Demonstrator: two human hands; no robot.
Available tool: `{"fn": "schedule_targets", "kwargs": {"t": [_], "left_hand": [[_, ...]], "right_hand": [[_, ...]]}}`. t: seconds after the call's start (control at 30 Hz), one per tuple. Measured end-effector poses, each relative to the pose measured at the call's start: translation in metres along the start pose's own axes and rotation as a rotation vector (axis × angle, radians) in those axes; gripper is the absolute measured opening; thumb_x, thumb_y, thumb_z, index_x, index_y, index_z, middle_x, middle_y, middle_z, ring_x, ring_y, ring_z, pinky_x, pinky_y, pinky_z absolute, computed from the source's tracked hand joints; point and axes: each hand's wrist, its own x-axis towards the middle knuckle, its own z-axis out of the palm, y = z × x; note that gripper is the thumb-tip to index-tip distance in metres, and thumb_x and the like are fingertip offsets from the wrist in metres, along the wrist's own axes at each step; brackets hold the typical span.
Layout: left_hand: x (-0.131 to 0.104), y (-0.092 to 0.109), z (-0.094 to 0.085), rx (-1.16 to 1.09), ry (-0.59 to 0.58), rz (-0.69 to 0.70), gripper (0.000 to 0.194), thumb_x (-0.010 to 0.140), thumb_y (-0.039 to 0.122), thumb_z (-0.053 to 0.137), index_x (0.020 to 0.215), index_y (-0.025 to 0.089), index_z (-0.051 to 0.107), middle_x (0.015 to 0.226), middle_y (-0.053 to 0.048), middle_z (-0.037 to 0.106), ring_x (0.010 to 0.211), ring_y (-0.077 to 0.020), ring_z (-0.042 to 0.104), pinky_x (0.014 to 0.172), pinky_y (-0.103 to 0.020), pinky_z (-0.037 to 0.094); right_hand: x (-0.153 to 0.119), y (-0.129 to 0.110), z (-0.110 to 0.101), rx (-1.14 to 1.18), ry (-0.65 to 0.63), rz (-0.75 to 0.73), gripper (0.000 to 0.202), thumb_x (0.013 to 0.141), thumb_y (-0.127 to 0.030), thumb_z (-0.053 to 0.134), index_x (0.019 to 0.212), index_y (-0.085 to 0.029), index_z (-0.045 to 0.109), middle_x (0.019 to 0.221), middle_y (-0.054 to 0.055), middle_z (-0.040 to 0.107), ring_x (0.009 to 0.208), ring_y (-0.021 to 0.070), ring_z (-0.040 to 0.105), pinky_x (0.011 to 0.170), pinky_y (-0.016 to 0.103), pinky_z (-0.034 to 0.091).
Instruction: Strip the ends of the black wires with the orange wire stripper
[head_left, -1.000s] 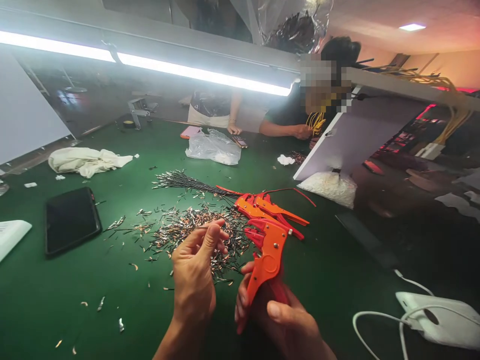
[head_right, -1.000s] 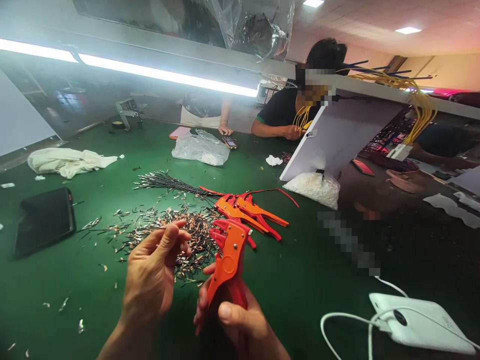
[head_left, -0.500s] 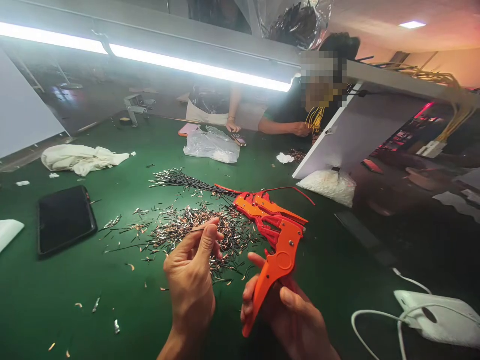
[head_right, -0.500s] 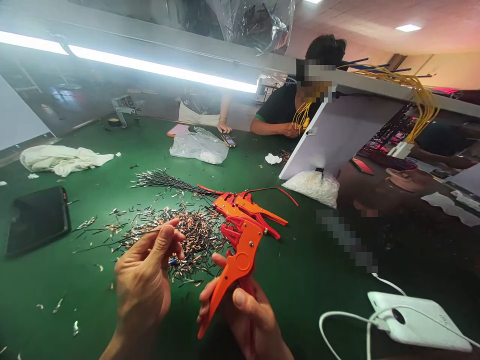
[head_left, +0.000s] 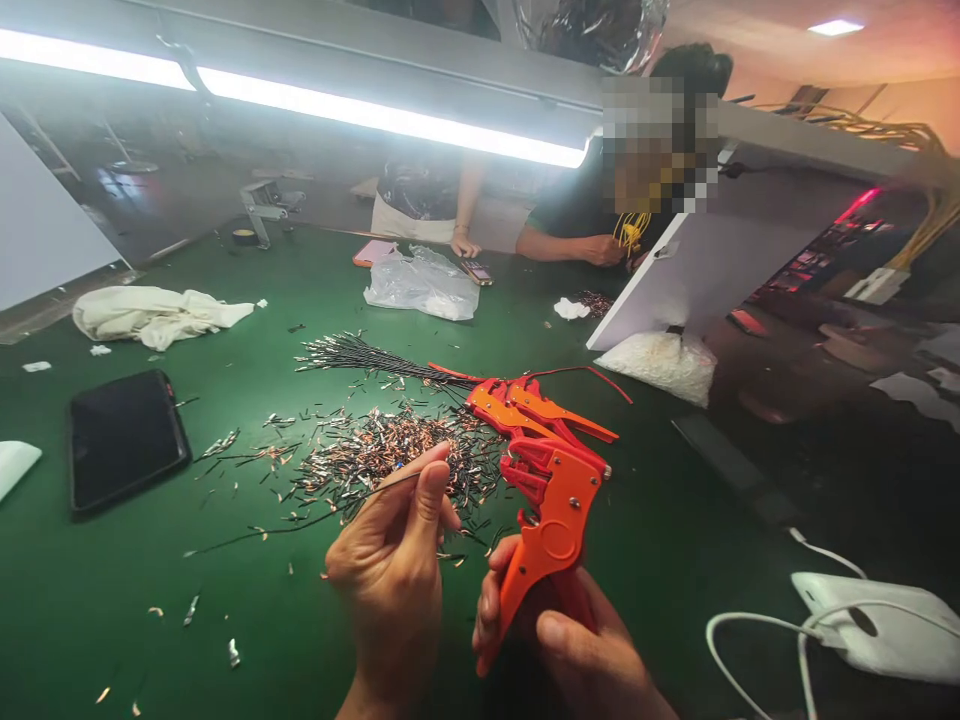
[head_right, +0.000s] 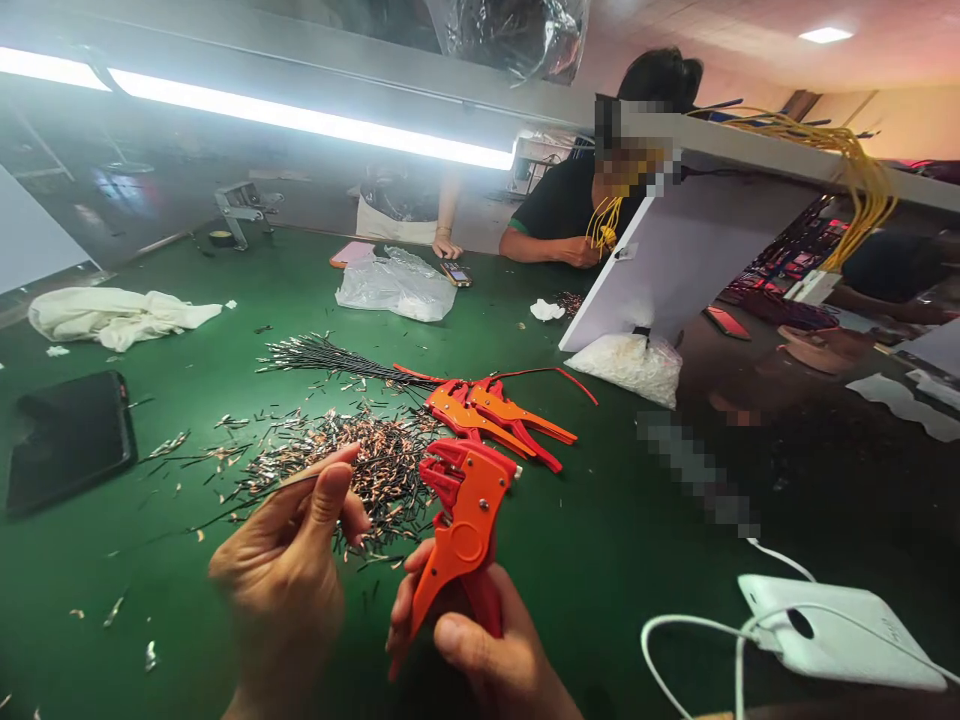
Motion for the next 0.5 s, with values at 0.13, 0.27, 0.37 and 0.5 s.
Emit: {"fn": "schedule_targets", "kwargs": {"t": [0.13,0.27,0.37,0.5], "left_hand": [[0.0,0.003,0.0,0.053,0.024,0.072,0.013,0.083,0.033,0.072,0.092,0.026,0.078,0.05,0.008,0.059,0.043,-0.0028,0.05,0.044,-0.013,0.043],[-0.004,0.003,-0.001,0.09,0.05,0.135,0.012,0.083,0.03,0.072,0.093,0.027,0.078,0.05,0.009,0.06,0.043,-0.0029,0.051,0.045,-0.014,0.043],[-0.009,0.004,-0.001,0.16,0.043,0.235,0.009,0.083,0.027,0.072,0.089,0.026,0.078,0.06,0.007,0.068,0.043,-0.0024,0.052,0.043,-0.015,0.042],[-0.013,0.006,0.002,0.29,-0.009,0.423,0.008,0.084,0.02,0.069,0.084,0.023,0.076,0.074,0.004,0.076,0.046,-0.003,0.056,0.043,-0.015,0.042]], "right_hand": [[0.0,-0.001,0.002,-0.044,0.015,-0.023,0.039,0.081,-0.034,0.07,0.115,-0.018,0.06,0.093,0.009,0.066,0.084,0.0222,0.065,0.076,0.04,0.054],[0.003,-0.005,0.005,-0.04,0.063,-0.067,0.036,0.082,-0.034,0.067,0.114,-0.018,0.061,0.095,0.009,0.067,0.086,0.0234,0.064,0.08,0.042,0.053],[0.005,-0.008,0.006,-0.035,0.112,-0.11,0.034,0.083,-0.032,0.064,0.114,-0.018,0.062,0.094,0.009,0.067,0.086,0.0231,0.064,0.084,0.043,0.051],[0.005,-0.01,0.005,-0.015,0.118,-0.141,0.033,0.083,-0.031,0.063,0.113,-0.017,0.062,0.093,0.009,0.067,0.085,0.0233,0.064,0.085,0.044,0.051]]}}
